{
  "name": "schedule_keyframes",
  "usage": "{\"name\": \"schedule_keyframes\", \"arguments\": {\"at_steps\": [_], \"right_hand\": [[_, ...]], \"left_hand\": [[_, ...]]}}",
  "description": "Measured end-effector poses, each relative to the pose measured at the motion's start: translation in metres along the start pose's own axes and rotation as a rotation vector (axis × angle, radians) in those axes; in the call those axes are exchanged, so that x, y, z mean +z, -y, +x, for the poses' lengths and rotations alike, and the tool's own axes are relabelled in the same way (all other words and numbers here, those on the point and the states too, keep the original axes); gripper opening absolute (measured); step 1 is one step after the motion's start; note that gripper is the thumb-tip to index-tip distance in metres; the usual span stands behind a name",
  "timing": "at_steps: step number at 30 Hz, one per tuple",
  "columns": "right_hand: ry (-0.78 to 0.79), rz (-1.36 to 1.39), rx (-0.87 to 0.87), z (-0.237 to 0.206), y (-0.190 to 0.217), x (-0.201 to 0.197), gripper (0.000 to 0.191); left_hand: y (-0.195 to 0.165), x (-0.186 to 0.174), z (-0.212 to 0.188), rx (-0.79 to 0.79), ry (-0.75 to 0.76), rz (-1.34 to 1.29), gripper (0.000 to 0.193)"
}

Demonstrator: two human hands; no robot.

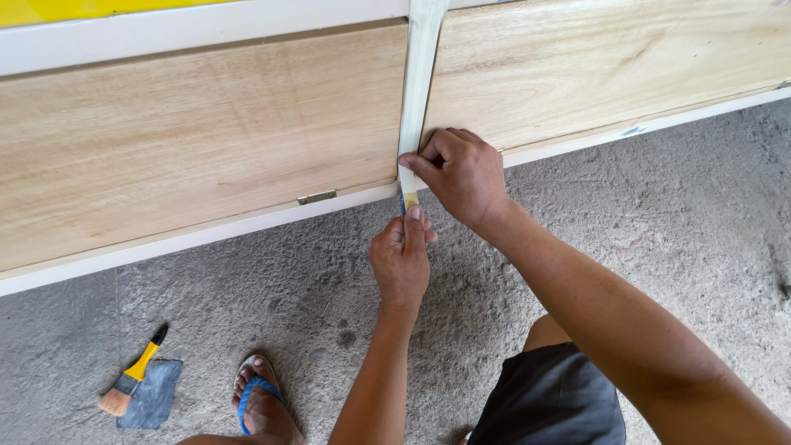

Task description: The person kneels on the concrete floor and applies masking tape along the seams and edges of a wooden cabinet with yellow-painted panels, pressing the tape down by hand and tearing pieces from the roll to cover each joint and hinge line.

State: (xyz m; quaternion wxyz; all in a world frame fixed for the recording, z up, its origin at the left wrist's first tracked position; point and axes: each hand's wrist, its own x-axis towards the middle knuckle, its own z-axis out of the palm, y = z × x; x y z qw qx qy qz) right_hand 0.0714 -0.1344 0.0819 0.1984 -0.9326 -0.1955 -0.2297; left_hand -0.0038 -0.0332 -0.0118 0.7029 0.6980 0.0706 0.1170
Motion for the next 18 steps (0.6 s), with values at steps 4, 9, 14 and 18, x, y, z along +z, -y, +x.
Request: {"name": "schedule_keyframes", "arguments": {"at_steps": [4,9,14,18], "right_hand": [[-0.023,-0.04,-0.013,0.001,0.001,0.0,0.041],[0.084,0.007,0.15,0.01,0.011,-0.01,0.039],[0.013,0.067,0.14,0.028,0.026,-0.032,0.03],[-0.05,0.085,-0.005,0.041,0.02,-0.057,0.021]], "left_hand": [[0.002,-0.001,0.0,0.002,0.007,0.001,0.048],[-0.001,-0.003,-0.003,0.227,0.01,0.025,0.047],[-0.008,-0.005,-0.004,0.246,-0.019,-0.026,0.045],[-0.005,-0.007,-0.001,0.201,0.006,-0.028,0.045]]}}
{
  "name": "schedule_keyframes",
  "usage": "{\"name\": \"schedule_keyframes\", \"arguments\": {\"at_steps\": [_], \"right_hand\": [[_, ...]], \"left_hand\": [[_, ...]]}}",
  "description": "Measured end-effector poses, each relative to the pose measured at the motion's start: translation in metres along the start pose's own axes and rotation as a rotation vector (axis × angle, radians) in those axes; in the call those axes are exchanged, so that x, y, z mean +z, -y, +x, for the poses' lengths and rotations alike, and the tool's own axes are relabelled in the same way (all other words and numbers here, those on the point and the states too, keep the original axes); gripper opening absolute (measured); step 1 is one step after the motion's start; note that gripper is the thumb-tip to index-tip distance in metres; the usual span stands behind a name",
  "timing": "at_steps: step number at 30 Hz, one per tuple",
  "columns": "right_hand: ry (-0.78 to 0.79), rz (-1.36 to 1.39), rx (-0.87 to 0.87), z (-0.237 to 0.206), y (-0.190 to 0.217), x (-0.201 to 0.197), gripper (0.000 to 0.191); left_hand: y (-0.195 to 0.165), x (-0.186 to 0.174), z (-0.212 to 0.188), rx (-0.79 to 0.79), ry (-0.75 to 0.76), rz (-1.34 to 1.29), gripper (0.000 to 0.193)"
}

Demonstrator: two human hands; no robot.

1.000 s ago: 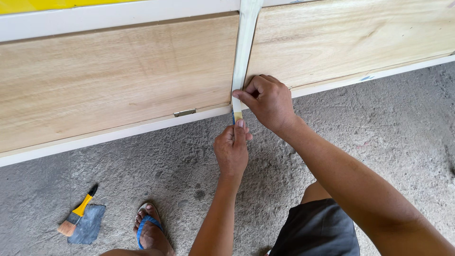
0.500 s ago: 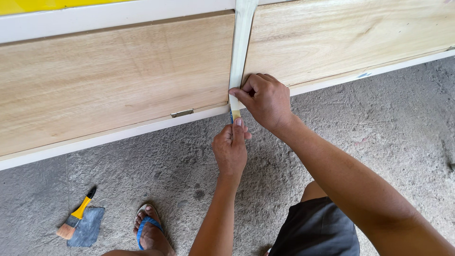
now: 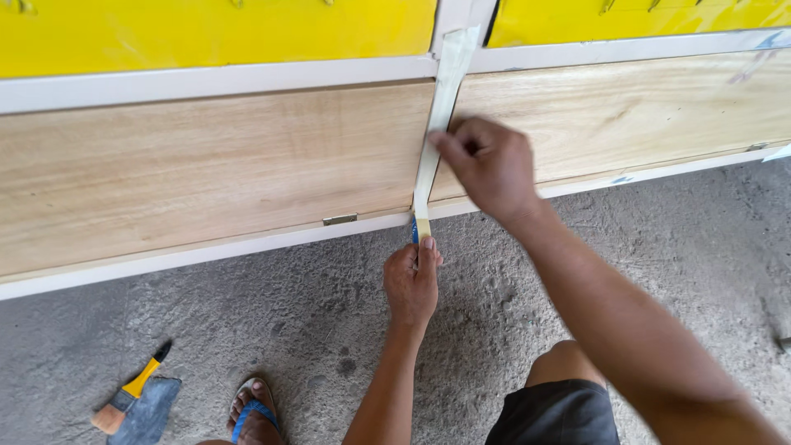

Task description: The person kneels on the concrete floor and applies masking tape along the seams and edges of a wooden cabinet with yellow-painted panels, pressing the tape down by hand and tearing pieces from the roll to cover each joint and hinge line.

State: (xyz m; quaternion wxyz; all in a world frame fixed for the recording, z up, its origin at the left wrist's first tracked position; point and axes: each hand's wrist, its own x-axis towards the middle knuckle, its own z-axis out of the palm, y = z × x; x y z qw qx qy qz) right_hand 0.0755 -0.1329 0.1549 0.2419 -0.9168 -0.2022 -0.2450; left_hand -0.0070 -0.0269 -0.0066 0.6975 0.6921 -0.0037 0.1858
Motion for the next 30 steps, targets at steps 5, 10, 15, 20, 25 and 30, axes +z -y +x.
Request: {"name": "schedule_keyframes", "arguments": {"at_steps": [5,10,15,20,25,30], "right_hand": [[0.391,-0.661,-0.707,-0.006,-0.01,-0.022,0.029],[0.468,-0.876,-0.913,-0.009,-0.008,-0.019,0.057],[0.429,-1.011,-0.92,-0.007,0.005,-0.004,0.043],[0.441,-1.099,-0.917,-0.001,0.024,-0.003,0.033],[0.307,-1.203,-1.017,0.021,0.03,-0.03,0.028],[0.315,-1.209,-1.116,0.02,0.026,-0.029,0.028]], "left_hand": [[0.003,-0.006,0.004,0.034,-0.026,0.062,0.044],[-0.002,-0.011,0.005,0.007,-0.001,0.065,0.046],[-0.003,-0.013,0.004,0.075,-0.025,0.053,0.047],[0.001,-0.014,0.006,0.074,-0.017,0.102,0.047],[0.001,-0.016,0.006,0.084,-0.025,0.141,0.043],[0.0,-0.016,0.007,0.108,-0.014,0.139,0.045]]}}
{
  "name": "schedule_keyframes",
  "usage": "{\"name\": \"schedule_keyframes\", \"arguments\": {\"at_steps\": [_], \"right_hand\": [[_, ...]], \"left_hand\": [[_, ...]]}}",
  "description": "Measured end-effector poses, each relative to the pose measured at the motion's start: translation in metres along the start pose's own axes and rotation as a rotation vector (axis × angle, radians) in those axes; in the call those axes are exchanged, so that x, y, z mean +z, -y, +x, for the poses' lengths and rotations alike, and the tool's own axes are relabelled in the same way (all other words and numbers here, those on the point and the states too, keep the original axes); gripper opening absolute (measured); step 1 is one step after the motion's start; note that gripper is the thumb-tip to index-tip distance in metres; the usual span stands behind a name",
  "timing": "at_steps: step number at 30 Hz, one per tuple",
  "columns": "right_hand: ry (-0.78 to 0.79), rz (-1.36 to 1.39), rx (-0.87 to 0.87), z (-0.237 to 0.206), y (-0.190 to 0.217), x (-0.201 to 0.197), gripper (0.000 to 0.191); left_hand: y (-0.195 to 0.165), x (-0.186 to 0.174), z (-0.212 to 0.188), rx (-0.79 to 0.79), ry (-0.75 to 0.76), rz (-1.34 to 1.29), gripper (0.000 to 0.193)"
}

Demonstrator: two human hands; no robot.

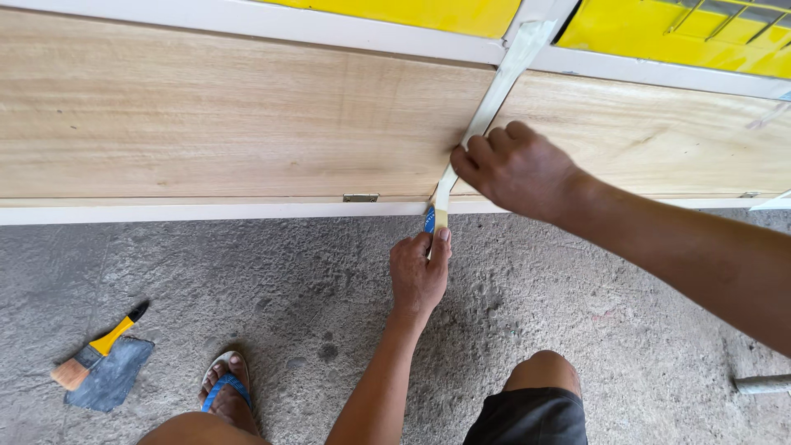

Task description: The person kneels on the concrete floor and applies masking tape along the seams and edges of a wooden cabinet with yellow-painted panels, pressing the tape down by hand and tearing pieces from the roll to cover each joint and hinge line.

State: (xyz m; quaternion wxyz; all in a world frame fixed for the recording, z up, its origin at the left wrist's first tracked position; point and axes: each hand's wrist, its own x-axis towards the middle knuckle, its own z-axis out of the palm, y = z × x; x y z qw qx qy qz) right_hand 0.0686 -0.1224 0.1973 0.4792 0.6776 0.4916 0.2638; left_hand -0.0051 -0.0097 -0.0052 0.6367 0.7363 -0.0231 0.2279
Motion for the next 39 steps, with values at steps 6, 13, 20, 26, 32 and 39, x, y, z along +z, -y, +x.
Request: {"name": "schedule_keyframes", "arguments": {"at_steps": [6,13,20,26,32,39], "right_hand": [[0.03,0.041,-0.057,0.014,0.041,0.014,0.02],[-0.177,0.201,-0.039,-0.004,-0.002,0.02,0.045],[-0.628,1.143,1.055,-0.022,-0.022,0.039,0.045],[-0.265,1.042,1.149,0.003,0.079,0.06,0.043],[-0.358,1.476,1.158,-0.019,0.105,0.059,0.03],[-0.024,1.501,1.093,-0.014,0.112,0.057,0.035]], "left_hand": [[0.003,0.001,-0.001,0.037,-0.028,-0.007,0.045],[0.009,0.004,0.0,-0.018,-0.02,-0.08,0.046],[0.013,0.006,-0.002,-0.05,0.052,-0.137,0.05],[0.009,0.006,-0.006,-0.098,0.048,-0.113,0.045],[0.023,0.001,-0.015,0.158,0.044,-0.029,0.029],[0.04,0.013,-0.029,0.173,-0.056,0.17,0.031]]}}
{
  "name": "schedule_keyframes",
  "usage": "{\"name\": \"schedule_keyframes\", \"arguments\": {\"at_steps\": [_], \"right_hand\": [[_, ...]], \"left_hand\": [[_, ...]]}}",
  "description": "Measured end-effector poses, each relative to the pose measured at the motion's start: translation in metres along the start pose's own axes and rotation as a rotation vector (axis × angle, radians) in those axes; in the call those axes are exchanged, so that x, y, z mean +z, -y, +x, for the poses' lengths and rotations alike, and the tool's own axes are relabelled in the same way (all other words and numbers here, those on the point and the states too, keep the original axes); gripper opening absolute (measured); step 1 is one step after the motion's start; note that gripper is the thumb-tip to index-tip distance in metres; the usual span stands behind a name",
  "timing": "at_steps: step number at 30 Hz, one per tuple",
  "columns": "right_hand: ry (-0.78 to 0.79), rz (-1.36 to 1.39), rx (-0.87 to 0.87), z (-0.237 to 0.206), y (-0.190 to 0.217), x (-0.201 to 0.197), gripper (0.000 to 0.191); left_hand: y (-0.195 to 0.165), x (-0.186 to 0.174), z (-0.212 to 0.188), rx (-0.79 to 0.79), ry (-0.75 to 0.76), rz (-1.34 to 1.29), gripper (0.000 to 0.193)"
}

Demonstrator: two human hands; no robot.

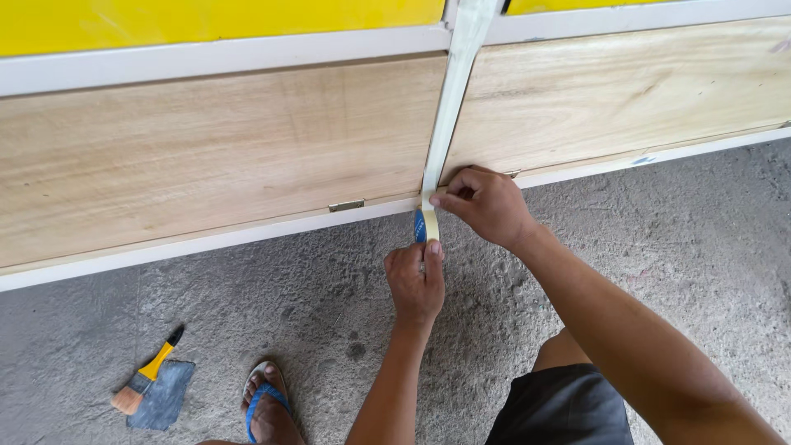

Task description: The person kneels on the concrete floor and applies masking tape along the seams and edges of a wooden cabinet with yellow-painted panels, pressing the tape down by hand and tearing pieces from the roll to cover each joint and hinge line.

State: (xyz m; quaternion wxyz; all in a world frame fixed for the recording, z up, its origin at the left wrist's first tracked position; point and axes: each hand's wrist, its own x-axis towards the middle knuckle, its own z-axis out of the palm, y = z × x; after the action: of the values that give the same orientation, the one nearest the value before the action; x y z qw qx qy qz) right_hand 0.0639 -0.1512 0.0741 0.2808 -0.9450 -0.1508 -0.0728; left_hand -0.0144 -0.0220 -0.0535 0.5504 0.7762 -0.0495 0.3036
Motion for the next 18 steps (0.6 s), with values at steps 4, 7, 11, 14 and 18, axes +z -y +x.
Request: {"name": "schedule_keyframes", "arguments": {"at_steps": [4,7,11,14,18], "right_hand": [[0.064,0.022,0.052,-0.005,-0.004,0.017,0.037],[0.039,0.065,0.038,-0.009,-0.01,0.031,0.036],[0.019,0.086,0.068,-0.012,-0.018,0.047,0.034],[-0.067,0.157,0.08,-0.013,-0.02,0.055,0.035],[-0.161,0.188,0.035,-0.013,-0.018,0.06,0.034]], "left_hand": [[0.003,0.005,0.001,-0.184,0.056,0.02,0.034],[0.005,0.007,0.003,-0.188,0.068,0.024,0.034],[0.007,0.009,0.006,-0.318,0.088,-0.039,0.041],[0.007,0.009,0.008,-0.352,0.076,-0.148,0.041],[0.006,0.008,0.01,-0.379,0.087,-0.145,0.041]]}}
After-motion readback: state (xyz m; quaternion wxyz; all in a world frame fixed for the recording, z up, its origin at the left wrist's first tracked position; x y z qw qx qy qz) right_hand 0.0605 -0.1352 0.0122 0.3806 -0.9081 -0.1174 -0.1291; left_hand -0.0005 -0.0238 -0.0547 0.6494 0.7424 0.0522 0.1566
